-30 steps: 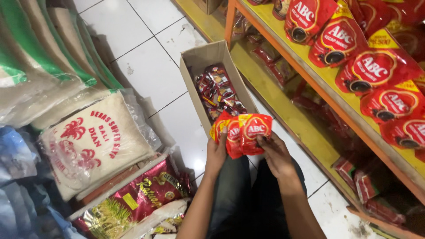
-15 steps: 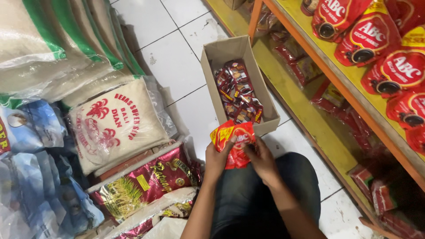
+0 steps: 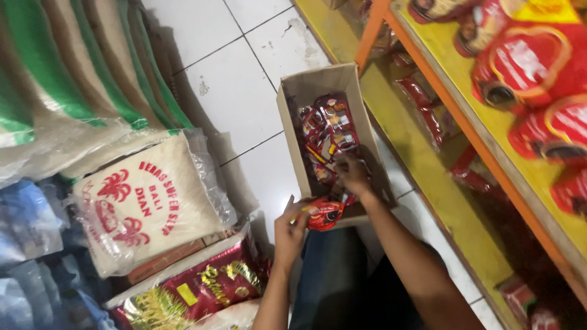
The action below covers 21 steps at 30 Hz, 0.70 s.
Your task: The person picks up packets of sauce from a cardboard box on the floor and places them onto a shelf by hand.
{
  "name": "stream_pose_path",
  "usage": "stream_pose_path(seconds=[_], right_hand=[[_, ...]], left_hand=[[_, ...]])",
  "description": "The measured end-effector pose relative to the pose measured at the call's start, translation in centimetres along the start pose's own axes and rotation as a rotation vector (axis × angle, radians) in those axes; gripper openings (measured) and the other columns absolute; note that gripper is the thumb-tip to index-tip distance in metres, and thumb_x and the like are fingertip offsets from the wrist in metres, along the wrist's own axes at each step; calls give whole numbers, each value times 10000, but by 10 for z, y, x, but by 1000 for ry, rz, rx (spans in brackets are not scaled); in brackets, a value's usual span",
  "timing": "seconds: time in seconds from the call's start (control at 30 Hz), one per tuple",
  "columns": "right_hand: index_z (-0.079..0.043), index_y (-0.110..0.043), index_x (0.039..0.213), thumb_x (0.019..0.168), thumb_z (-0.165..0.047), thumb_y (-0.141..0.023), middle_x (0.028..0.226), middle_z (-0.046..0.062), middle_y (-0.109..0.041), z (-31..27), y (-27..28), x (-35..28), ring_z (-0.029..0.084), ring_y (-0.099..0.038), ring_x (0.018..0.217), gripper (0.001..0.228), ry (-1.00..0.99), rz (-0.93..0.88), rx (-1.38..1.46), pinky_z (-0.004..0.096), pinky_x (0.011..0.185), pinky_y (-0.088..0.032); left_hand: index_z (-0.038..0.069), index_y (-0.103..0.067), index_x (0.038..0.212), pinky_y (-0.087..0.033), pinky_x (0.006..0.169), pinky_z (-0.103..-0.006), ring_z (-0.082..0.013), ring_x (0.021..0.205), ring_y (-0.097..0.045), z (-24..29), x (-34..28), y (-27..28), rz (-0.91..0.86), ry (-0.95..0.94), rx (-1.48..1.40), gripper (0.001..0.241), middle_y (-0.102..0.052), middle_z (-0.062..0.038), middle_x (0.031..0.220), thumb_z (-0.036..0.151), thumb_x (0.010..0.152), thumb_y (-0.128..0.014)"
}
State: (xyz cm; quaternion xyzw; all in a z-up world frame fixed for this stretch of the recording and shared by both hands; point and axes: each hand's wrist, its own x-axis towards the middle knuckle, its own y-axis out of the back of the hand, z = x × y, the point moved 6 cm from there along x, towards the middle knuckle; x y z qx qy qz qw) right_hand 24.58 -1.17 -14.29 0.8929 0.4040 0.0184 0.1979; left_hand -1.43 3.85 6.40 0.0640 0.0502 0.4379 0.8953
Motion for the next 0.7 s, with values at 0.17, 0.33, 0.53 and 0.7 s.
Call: stream_pose_path(seconds=[0.17, 0.33, 0.53, 0.7], right_hand=[[26, -708, 1066, 937, -10, -613, 884, 90, -719, 58, -57, 75, 179, -664, 727, 164, -268, -113, 354, 325, 641, -532], [26, -755, 923, 831, 19, -728, 805, 130, -733, 76, -70, 104, 228, -688, 695, 96, -403, 32, 132, 340, 598, -515], [23, -738, 920, 794, 76, -717, 814, 140, -761, 87, -82, 107, 195, -740, 671, 138, -504, 134, 136, 308, 612, -569], [-15, -732, 1031, 905, -43, -706, 856, 92, -768, 88, -73, 90, 167, -714, 706, 132, -223, -9, 216, 286, 632, -552]], left_hand=[[96, -792, 1063, -191, 1258, -562, -316, 1325, -597, 16, 15, -15, 38, -140, 311, 306, -765, -85, 1172, -41, 874, -594], [111, -781, 1085, -182, 1259, -581, -262, 1329, -595, 9, 31, -27, 40, -95, 407, 392, -773, -34, 1158, -82, 781, -627], [137, -764, 1098, -162, 1253, -584, -250, 1327, -589, 2, 48, -27, 60, -35, 392, 336, -752, -15, 1231, -26, 810, -705], [116, -743, 1150, -156, 1256, -566, -259, 1340, -586, 4, 54, -18, 65, 19, 357, 452, -729, -46, 1286, -112, 786, -601]])
